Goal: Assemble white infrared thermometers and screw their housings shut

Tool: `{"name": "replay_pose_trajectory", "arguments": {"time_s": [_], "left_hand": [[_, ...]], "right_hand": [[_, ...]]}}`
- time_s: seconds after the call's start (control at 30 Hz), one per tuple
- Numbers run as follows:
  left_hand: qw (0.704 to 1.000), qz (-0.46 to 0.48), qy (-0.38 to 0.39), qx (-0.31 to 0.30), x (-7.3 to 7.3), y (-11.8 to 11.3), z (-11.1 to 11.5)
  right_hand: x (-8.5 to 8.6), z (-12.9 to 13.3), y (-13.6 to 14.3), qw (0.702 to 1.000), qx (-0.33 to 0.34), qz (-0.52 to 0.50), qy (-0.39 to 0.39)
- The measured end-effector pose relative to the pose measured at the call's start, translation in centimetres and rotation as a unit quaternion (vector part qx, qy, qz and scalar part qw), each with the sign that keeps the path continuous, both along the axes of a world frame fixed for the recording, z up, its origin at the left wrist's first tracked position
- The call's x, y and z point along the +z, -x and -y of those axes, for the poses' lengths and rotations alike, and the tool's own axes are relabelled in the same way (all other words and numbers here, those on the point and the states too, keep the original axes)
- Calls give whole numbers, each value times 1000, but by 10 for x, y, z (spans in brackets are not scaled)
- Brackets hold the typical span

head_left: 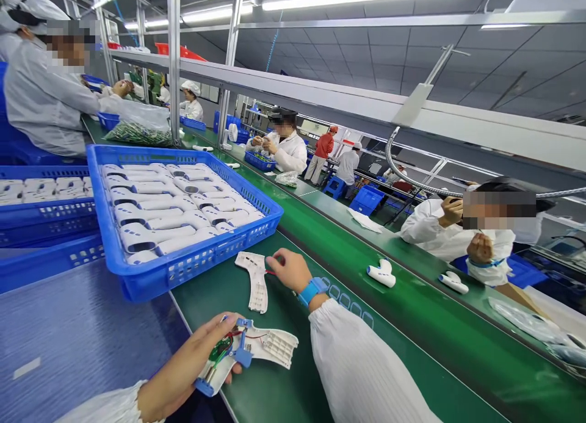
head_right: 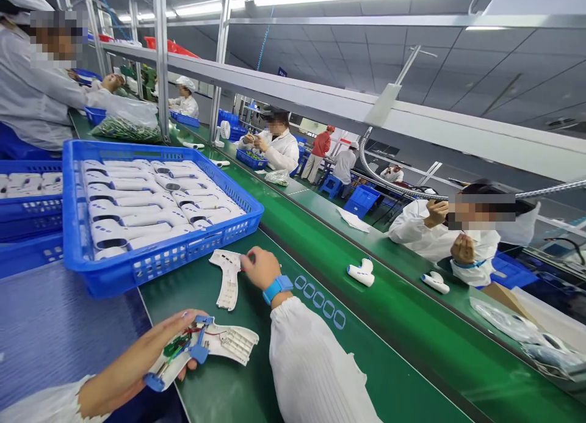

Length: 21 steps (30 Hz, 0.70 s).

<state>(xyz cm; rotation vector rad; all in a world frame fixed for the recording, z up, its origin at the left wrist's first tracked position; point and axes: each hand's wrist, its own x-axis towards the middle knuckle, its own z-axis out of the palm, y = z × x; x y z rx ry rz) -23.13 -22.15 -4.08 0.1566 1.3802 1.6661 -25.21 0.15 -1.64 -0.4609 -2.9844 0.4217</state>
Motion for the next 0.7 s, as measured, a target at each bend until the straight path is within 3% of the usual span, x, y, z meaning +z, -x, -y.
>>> {"name": "replay_pose_trajectory", "arguments": {"time_s": [0.1, 0.2, 0.3, 0.4, 0.47, 0.53, 0.7], "left_hand": [[1000, -7, 4, -15, -3, 0, 3], [999, -13, 30, -24, -11, 4, 8], [998, 6, 55, -23, -19, 12, 8], [997, 13, 60, -36, -19, 13, -7], [996, 1, 57, -70, -10, 9, -24], [991, -18, 40, -123, 2, 1, -45], [976, -56, -20, -211, 29, -22, -98]], "right_hand": [[11, 21, -17, 999, 36, 12, 22], [36, 10, -54, 999, 21, 9, 37], [63, -19, -115, 998, -37, 14, 43], [72, -34, -190, 993, -105, 42, 39], [63, -31, -234, 986, -148, 68, 34], [43, -21, -268, 977, -190, 91, 26], [-11, 4, -311, 964, -253, 72, 39]]}}
